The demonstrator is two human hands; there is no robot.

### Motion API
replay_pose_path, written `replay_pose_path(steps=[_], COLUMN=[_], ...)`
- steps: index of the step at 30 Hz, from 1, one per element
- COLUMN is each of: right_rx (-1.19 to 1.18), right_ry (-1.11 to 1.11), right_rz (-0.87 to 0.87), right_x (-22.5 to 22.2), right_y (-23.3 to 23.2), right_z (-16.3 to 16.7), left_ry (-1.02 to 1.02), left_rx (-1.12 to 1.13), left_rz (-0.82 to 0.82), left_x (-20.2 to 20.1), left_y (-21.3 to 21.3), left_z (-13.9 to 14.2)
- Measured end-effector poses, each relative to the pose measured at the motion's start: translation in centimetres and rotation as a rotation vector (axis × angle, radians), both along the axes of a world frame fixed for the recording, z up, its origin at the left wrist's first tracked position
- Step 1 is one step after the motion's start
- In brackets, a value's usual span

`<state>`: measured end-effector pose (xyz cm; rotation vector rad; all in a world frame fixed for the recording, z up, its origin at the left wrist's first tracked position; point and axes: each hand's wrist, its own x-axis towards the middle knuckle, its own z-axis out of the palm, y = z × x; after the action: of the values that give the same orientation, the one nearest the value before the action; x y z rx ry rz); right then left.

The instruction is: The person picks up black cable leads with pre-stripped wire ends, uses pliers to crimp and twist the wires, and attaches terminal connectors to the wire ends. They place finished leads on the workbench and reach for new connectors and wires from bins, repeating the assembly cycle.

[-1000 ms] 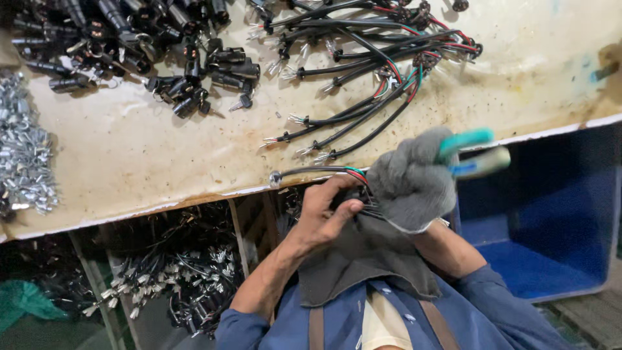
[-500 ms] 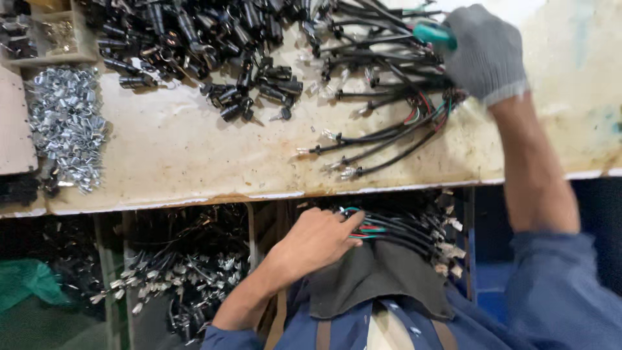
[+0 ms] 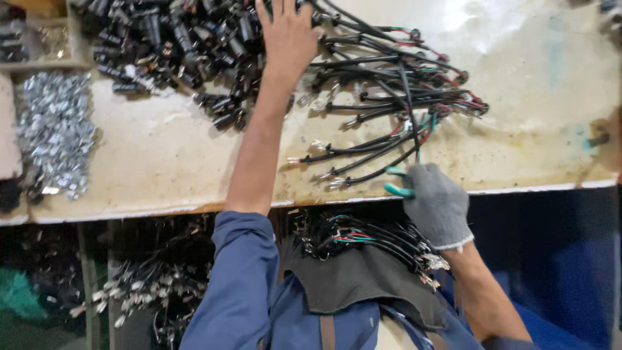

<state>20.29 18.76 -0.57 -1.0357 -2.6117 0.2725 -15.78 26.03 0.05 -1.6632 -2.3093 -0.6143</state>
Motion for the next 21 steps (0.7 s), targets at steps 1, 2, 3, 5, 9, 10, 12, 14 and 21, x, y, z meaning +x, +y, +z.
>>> replay_pose_path(steps=[1,2,3,5,9,10,12,14,21], right_rx=[-0.009,-0.023,-0.051,-0.097,-0.805,-0.853,-1.007,-1.149,-0.384], right_ry=[-0.001,-0.003,0.06,0.191,0.483,0.595,1.116,1.326,0.511], right_rz=[0.002,0.005,0.013,0.041,-0.268,-0.31,-0.356,-0.19,0.397], right_x=[-0.2,-0.3,-0.3,0.1,2.8,3.2,3.7,3.0,0.0], right_y=[0.2,0.4,0.7,1.6,4.2,4.7,4.3,2.3,-3.6], right_z=[0.0,-0.2,-0.3,-0.7,-0.4,-0.1,0.8,1.6,3.7], left_ry=[0.024,0.047,0.071,-0.007,-1.163,-1.35,-1.465,-1.469,-1.589], left_rx=[-0.033,-0.072,-0.116,0.113,0.423,0.515,0.453,0.069,0.1], left_rz=[-0.009,-0.017,-0.023,-0.136,-0.359,-0.467,-0.565,-0.282,-0.532], left_x=[-0.2,-0.4,-0.6,-1.1,1.1,2.5,6.9,11.5,17.4], left_y=[0.5,0.7,0.4,-1.0,-7.8,-9.5,-13.3,-17.2,-23.6], left_z=[-0.1,0.1,0.2,-0.1,0.0,-0.1,-0.9,-1.6,-2.3])
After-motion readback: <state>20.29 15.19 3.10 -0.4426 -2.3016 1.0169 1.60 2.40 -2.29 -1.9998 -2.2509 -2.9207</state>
